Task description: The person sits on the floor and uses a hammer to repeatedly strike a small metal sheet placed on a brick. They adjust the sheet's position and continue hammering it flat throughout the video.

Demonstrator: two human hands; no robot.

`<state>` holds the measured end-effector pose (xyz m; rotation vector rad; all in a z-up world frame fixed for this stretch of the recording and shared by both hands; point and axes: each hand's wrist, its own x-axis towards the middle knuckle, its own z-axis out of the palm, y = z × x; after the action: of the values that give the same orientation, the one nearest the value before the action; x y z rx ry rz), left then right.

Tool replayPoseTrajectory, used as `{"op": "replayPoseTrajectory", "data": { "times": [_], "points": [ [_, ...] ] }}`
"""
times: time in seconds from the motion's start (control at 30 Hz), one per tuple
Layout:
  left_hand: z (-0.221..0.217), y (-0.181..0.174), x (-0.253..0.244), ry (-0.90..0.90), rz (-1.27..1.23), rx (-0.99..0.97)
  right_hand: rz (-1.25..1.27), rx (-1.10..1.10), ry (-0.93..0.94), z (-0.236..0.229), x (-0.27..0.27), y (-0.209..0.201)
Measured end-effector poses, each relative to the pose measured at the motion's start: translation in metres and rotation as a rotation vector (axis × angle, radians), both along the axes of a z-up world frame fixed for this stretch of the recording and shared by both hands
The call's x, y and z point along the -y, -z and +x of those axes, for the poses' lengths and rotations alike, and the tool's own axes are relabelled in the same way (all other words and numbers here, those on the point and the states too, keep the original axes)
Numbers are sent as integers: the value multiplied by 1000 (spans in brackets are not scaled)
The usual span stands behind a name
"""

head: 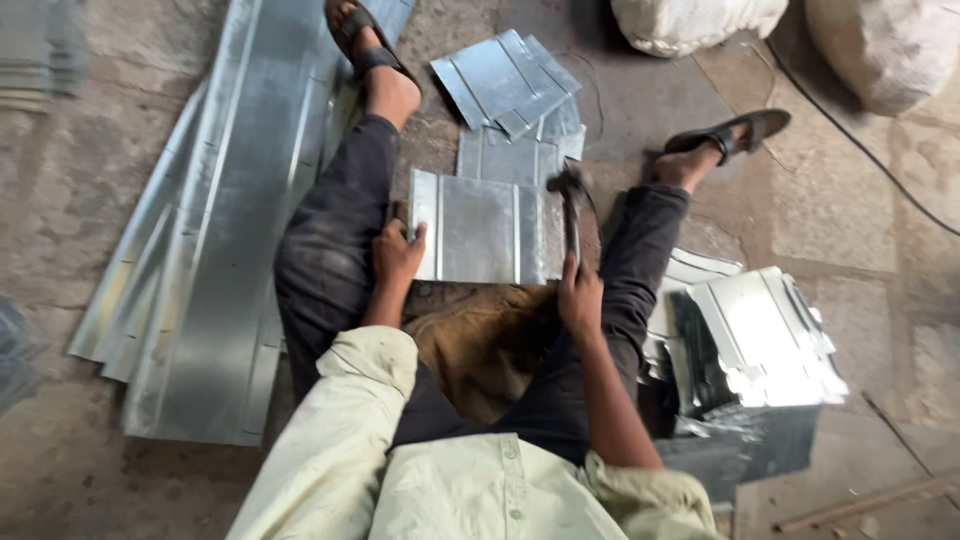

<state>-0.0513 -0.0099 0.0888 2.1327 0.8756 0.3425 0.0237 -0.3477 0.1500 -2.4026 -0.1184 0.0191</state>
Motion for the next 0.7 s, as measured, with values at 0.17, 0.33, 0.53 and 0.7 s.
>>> {"op": "replayPoseTrajectory", "data": {
  "times": [0.17,0.33,0.53,0.7],
  "points": [
    [18,22,3,-12,36,58,148,-177,59,-29,15,-14],
    [28,46,9,42,-39,-87,661,-512,257,-67,30,-64],
    [40,11,36,-154,-219,43,740,-615,369,-101,49,-68],
    [6,-61,50,362,-592,-455,783,-712,363,-105,51,-53]
  ]
}}
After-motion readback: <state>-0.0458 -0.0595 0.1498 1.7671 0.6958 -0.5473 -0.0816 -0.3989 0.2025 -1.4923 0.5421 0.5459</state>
